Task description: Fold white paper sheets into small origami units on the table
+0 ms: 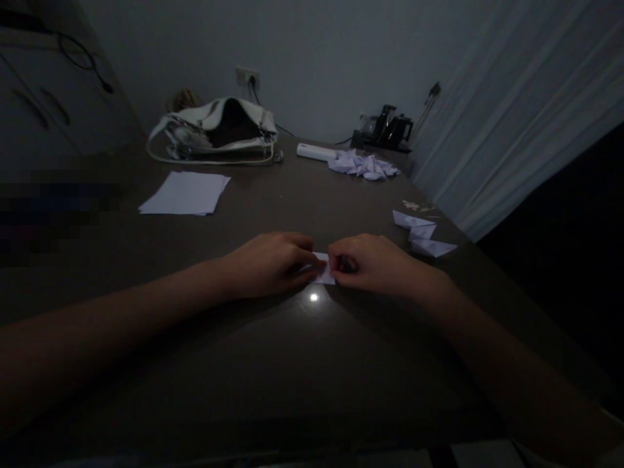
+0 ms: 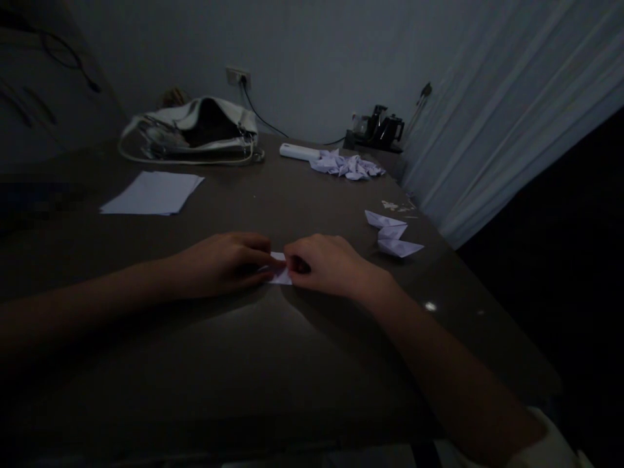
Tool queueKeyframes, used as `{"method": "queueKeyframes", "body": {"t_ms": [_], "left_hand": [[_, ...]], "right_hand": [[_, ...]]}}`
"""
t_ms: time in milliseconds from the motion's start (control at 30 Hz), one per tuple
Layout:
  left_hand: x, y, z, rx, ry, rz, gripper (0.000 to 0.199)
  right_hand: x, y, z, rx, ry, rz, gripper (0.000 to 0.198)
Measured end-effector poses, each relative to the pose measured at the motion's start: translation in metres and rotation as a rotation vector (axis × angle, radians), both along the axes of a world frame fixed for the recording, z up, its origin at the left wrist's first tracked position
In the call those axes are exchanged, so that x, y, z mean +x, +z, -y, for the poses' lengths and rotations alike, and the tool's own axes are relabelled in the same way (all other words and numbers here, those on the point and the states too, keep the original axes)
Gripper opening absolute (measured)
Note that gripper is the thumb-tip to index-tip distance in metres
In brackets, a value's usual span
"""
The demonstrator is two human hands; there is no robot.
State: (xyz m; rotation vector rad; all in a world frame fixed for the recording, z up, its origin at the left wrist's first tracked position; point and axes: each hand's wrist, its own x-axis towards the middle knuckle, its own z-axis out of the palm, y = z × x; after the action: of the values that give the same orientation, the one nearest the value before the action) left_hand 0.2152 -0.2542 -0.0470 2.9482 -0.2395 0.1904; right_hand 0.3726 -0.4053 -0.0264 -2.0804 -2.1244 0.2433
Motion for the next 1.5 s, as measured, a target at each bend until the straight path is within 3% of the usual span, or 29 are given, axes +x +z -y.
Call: {"method": "queueKeyframes", "body": {"t_ms": [267,600,1500], "left_hand": [[-0.001,0.000,0.000,-0.008,-0.001,0.003,0.024],[-0.001,-0.001,0.000,-0.006,0.002,0.007,0.024],[0.000,0.000,-0.001,-0.026,0.001,0.007,0.027]], "right_hand": [[0.002,-0.003,0.000,0.020,-0.040,0.040,0.006],[-0.003,0.007,0.004,-0.028,-0.002,0.078,0.004],[-0.002,0.009,0.006,-0.065,0.075,0.050,0.005]]}}
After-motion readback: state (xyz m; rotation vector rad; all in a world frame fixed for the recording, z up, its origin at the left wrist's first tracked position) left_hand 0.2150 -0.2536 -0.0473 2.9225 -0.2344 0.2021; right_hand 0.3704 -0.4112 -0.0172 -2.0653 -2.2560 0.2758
